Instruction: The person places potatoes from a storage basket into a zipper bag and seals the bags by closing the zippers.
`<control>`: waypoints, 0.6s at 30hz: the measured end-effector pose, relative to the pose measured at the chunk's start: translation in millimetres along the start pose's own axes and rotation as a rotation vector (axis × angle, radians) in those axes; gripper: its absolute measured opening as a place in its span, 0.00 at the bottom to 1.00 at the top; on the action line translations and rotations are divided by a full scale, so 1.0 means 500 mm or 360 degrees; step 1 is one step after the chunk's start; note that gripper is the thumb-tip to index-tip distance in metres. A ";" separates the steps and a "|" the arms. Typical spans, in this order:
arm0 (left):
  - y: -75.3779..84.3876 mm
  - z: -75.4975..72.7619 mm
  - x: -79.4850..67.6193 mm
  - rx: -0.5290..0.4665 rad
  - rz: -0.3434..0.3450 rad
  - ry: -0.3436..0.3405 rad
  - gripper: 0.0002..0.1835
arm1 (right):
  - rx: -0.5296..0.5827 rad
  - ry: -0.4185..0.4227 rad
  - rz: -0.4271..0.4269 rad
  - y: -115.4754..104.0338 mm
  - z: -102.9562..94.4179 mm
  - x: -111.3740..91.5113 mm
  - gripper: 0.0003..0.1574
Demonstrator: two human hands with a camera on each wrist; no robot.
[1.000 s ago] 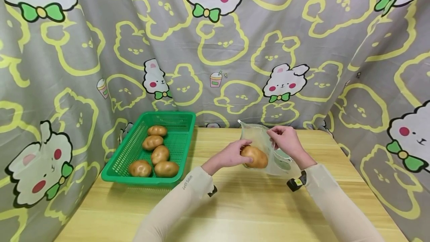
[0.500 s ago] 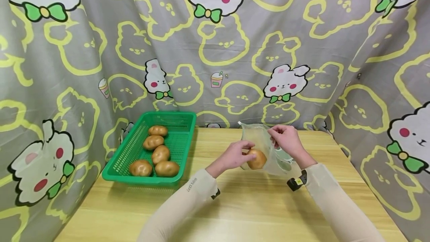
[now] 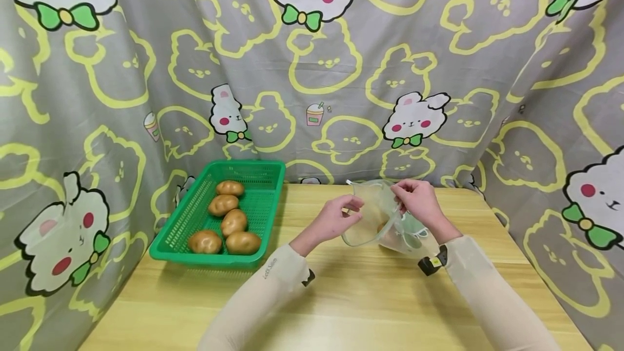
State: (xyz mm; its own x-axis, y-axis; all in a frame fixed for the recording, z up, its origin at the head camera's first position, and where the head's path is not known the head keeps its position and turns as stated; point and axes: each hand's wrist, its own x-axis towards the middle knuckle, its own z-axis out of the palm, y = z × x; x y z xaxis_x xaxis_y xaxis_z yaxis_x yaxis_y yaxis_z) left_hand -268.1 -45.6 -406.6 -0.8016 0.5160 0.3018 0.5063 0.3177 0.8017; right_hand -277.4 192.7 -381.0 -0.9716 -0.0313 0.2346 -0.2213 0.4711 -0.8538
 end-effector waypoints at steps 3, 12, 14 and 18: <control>-0.001 -0.021 -0.010 0.0013 0.0039 0.0007 0.14 | 0.0003 0.0005 -0.0008 0.000 -0.002 0.001 0.15; -0.038 -0.104 -0.085 0.0107 -0.0034 0.0115 0.16 | 0.0018 -0.0012 0.0020 0.002 -0.005 -0.003 0.18; -0.049 -0.127 -0.103 0.0105 -0.0062 0.0151 0.18 | 0.0019 -0.0013 0.0025 0.004 -0.006 -0.004 0.18; -0.071 -0.180 -0.133 0.0113 -0.0108 0.0230 0.20 | 0.0011 -0.0023 0.0016 0.007 -0.007 -0.003 0.18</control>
State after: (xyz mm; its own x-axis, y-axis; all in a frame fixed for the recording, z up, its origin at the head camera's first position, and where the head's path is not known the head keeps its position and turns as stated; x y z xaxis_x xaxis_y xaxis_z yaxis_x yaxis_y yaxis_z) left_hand -261.3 -162.9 -408.6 -0.8693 0.3737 0.3234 0.4667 0.4057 0.7859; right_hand -276.2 197.4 -382.6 -0.9748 -0.0391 0.2194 -0.2121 0.4657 -0.8592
